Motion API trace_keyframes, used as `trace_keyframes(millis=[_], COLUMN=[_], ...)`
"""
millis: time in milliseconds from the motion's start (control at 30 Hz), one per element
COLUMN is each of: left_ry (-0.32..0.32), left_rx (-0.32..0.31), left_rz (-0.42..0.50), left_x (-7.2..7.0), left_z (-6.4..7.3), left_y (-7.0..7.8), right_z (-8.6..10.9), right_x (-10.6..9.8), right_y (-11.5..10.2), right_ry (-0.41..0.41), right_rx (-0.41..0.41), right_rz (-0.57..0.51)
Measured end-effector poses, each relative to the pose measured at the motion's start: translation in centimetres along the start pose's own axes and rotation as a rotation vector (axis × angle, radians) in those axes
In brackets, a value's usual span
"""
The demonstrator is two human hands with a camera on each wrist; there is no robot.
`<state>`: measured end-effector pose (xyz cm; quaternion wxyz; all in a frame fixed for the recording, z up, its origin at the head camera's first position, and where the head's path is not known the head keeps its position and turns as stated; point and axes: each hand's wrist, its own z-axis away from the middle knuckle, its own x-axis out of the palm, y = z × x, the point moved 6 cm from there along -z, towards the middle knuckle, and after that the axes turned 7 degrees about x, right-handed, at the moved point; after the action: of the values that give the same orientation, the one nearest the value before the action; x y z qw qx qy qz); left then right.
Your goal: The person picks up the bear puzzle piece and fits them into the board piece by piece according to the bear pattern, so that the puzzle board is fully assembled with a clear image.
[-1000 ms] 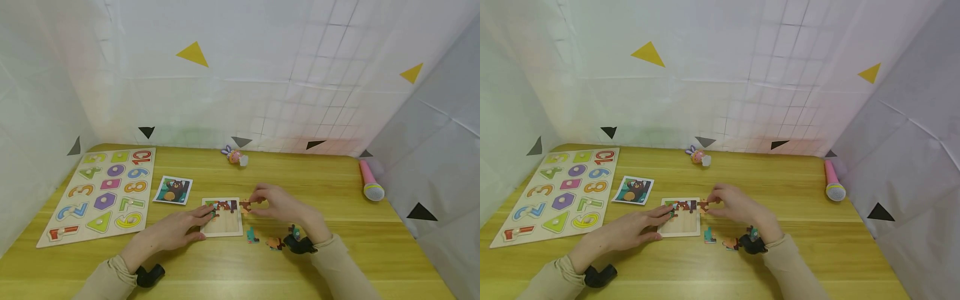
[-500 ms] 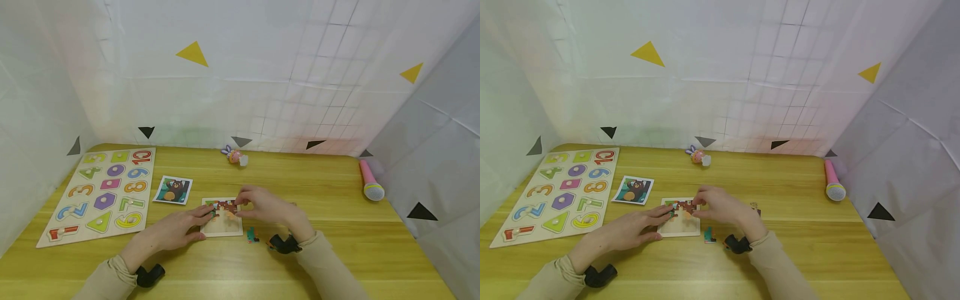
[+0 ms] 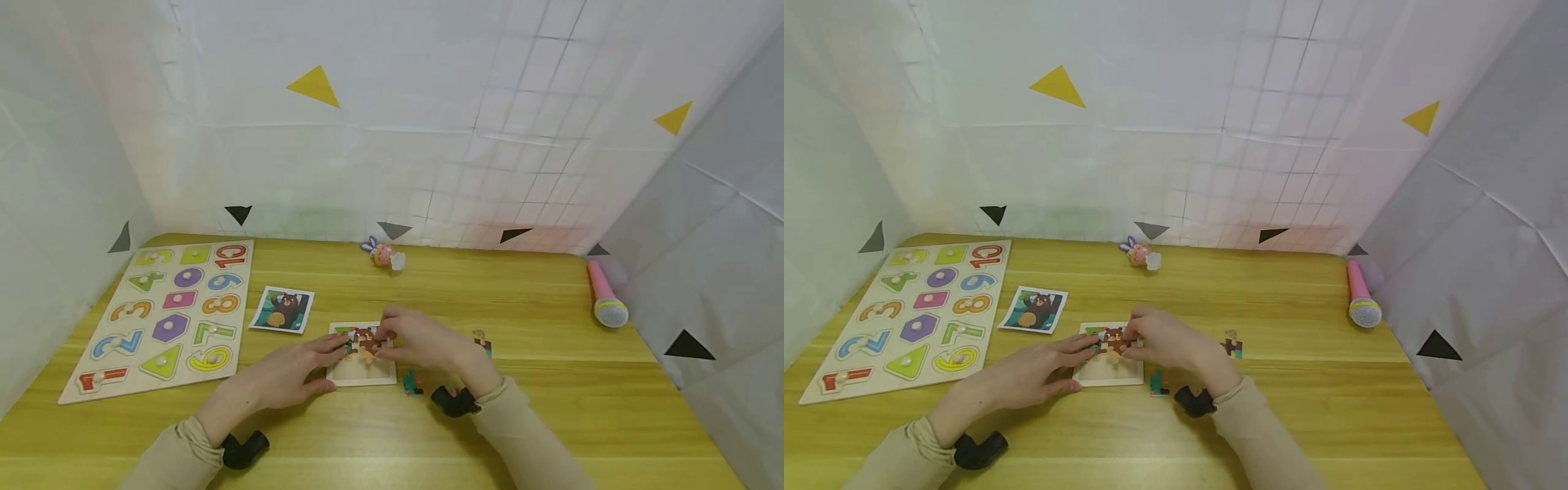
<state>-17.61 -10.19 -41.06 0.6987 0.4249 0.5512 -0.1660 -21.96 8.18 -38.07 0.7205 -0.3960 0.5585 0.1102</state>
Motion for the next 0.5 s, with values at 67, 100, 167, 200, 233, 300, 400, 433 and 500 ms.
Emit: trace_keyframes(millis=[67,100,167,200,233,300,400,433,500], left_ry=[0.001,0.002,0.005,0.007,0.01,0.013,0.02,0.021,0.019], left_rx=[-0.002,-0.002,-0.001,-0.001,-0.001,-0.001,0.012,0.017,0.032], left_rz=[0.001,-0.001,-0.008,-0.012,-0.016,-0.026,-0.047,-0.05,-0.06], left_x=[0.0,0.0,0.0,0.0,0.0,0.0,-0.1,-0.1,0.0], left_z=[0.0,0.0,0.0,0.0,0.0,-0.1,-0.2,-0.2,-0.3], left_y=[0.0,0.0,0.0,0.0,0.0,0.1,0.2,0.2,0.3], right_z=[-0.2,-0.4,-0.6,-0.8,-0.9,-1.0,-1.2,-1.3,-1.4], right_x=[0.2,0.3,0.4,0.4,0.5,0.8,1.2,1.3,1.5], right_y=[-0.2,-0.2,-0.4,-0.5,-0.5,-0.5,-0.4,-0.3,-0.3], right_ry=[-0.001,0.001,-0.003,-0.004,-0.007,-0.016,-0.023,-0.024,-0.022], right_rx=[-0.012,-0.02,-0.019,-0.022,-0.023,-0.017,-0.004,-0.003,-0.002], right_rz=[0.007,0.013,0.019,0.026,0.03,0.038,0.049,0.053,0.062])
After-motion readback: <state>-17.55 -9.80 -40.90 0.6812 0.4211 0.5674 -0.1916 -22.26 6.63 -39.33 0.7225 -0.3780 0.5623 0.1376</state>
